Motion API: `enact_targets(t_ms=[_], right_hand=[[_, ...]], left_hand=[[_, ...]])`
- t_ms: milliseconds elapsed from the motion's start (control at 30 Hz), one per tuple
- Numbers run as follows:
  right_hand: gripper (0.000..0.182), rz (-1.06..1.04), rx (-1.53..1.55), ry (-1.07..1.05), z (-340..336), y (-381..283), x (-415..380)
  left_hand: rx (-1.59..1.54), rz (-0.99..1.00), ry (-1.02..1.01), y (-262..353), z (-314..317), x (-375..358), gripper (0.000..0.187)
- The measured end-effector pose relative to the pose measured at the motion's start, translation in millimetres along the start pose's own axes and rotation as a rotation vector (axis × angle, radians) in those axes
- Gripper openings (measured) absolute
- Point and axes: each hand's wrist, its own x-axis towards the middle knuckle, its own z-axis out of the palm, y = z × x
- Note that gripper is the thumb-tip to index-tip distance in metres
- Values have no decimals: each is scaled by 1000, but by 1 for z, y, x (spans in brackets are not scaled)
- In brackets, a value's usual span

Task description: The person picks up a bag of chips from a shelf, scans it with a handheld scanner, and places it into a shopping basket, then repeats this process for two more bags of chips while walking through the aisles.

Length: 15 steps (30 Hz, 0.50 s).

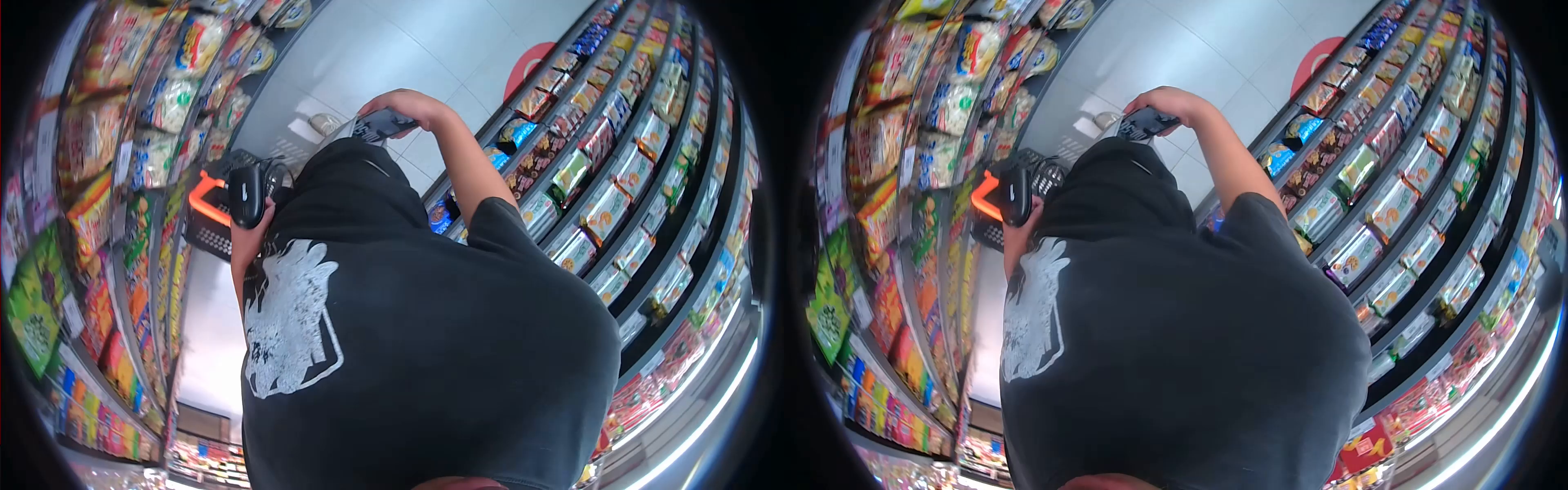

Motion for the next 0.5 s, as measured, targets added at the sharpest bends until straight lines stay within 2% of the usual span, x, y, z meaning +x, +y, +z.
enact_targets(t_ms=[167,233,267,333,367,400,500], right_hand=[[45,-91,-97,-65,-14,-3,-1],[43,-152,-176,-95,-10,-2,7],[43,-183,-288,-73,-2,-3,9],[44,-409,-547,40,18,21,36],[45,-422,-678,20,30,21,39],[47,-447,-779,93,46,25,45],[52,-459,-821,239,71,26,60]], left_hand=[[-4,41,-34,2,1,7,17],[-48,-23,-65,0,4,7,17],[-75,-50,-60,-1,2,8,17],[-14,20,-35,2,3,7,15],[7,34,-7,8,5,4,13],[29,46,23,10,6,2,12],[27,150,128,-2,3,-2,11]])
